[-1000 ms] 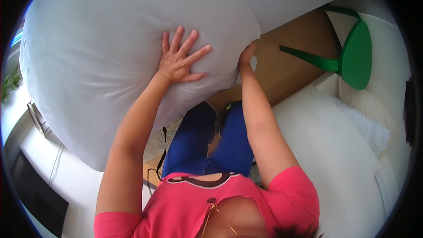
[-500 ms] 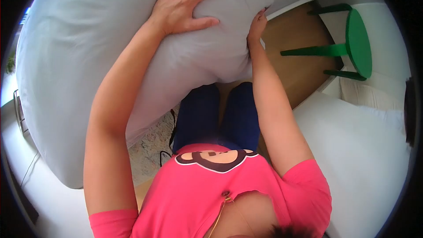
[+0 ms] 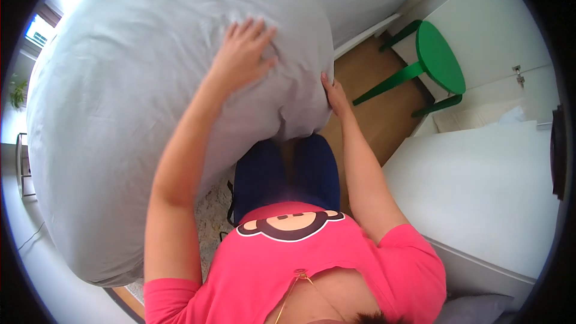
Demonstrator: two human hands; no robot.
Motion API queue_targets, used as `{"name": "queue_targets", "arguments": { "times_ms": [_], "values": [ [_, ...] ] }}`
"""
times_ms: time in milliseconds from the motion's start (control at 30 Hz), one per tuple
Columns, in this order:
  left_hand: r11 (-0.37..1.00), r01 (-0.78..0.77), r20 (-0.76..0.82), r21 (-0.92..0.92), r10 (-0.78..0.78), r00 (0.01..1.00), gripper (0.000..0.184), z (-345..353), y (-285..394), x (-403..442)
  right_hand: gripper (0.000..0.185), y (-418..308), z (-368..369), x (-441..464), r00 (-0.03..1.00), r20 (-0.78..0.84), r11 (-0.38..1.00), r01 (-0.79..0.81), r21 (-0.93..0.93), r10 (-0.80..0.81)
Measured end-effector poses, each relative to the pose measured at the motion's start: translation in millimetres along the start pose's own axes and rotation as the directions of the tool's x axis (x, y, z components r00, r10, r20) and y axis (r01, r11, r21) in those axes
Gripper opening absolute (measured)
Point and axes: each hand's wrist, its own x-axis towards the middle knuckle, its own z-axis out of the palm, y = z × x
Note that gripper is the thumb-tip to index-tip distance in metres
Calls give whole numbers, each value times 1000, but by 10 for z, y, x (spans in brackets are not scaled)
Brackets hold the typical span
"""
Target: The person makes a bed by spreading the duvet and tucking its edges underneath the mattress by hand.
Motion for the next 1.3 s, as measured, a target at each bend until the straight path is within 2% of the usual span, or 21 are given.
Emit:
{"name": "queue_targets", "arguments": {
  "times_ms": [133,200,233,267,333,367,433,467,533,567,600,667,700,867,967,1067,1100,1167,1200,1267,1300],
  "values": [
    [870,-123,-144,-477,61,988,36,-137,792,-989,75,-68,-67,-3,992,56,920,-125,372,112],
    [541,338,251,-770,-231,940,26,199,993,-1660,77,-111,-185,-142,989,146,829,-101,550,24],
    [373,586,427,-719,-428,797,23,542,1050,-2015,78,-110,-248,-159,982,189,768,-106,632,-20],
    [150,777,594,-611,-562,576,20,891,1089,-2380,77,-84,-293,-104,983,175,881,-134,455,59],
    [-449,525,648,-723,-705,289,22,1279,1071,-2949,75,-44,-372,125,975,95,978,-204,51,199],
    [-655,266,700,-708,-701,137,22,1430,972,-3199,74,54,-363,318,994,42,994,-98,-42,100],
    [-769,-169,761,-617,-637,118,28,1656,544,-3779,70,265,-305,636,998,-7,983,55,-175,-57],
    [-493,292,546,-820,-826,139,33,1906,311,-4315,67,301,-271,718,994,-4,972,105,-212,-108],
    [-328,350,350,-877,-937,0,39,1769,291,-4373,66,309,-212,762,989,-6,918,138,-371,-150],
    [-457,-58,457,-888,-856,-241,38,1607,307,-4318,66,342,-179,763,985,-8,884,150,-442,-171],
    [-420,-468,609,-777,-688,-394,39,1334,377,-4106,65,385,-102,729,985,-56,979,154,-132,-162],
    [-438,-547,636,-714,-732,-244,44,954,564,-3719,66,421,62,583,988,-132,861,139,489,-84],
    [-448,-582,640,-679,-750,-168,46,888,593,-3610,68,391,71,477,992,-106,904,104,415,-65],
    [-338,-364,465,-868,-811,-356,46,1121,485,-3785,63,319,-6,244,959,-222,983,-184,-11,177],
    [-365,-139,382,-921,-772,-508,43,1077,663,-4074,66,233,-408,114,978,-198,991,37,-130,-63],
    [-391,44,312,-919,-792,-525,42,1173,597,-4135,58,164,-311,390,948,-235,841,56,-538,-214],
    [-395,90,299,-914,-807,-509,42,1244,545,-4093,57,182,-318,502,958,-190,874,102,-475,-215],
    [-428,-61,418,-902,-825,-380,50,1280,629,-4238,56,356,-336,659,973,-99,925,164,-342,-209],
    [-451,-135,470,-882,-827,-308,54,1283,705,-4325,56,425,-323,627,981,-132,986,129,-105,-142],
    [-435,-313,532,-844,-747,-398,56,1067,849,-4227,59,524,-292,445,990,-137,925,66,374,-16],
    [-407,-405,563,-819,-704,-432,57,958,865,-4166,60,513,-255,361,1000,-20,988,21,154,-18]
  ]
}}
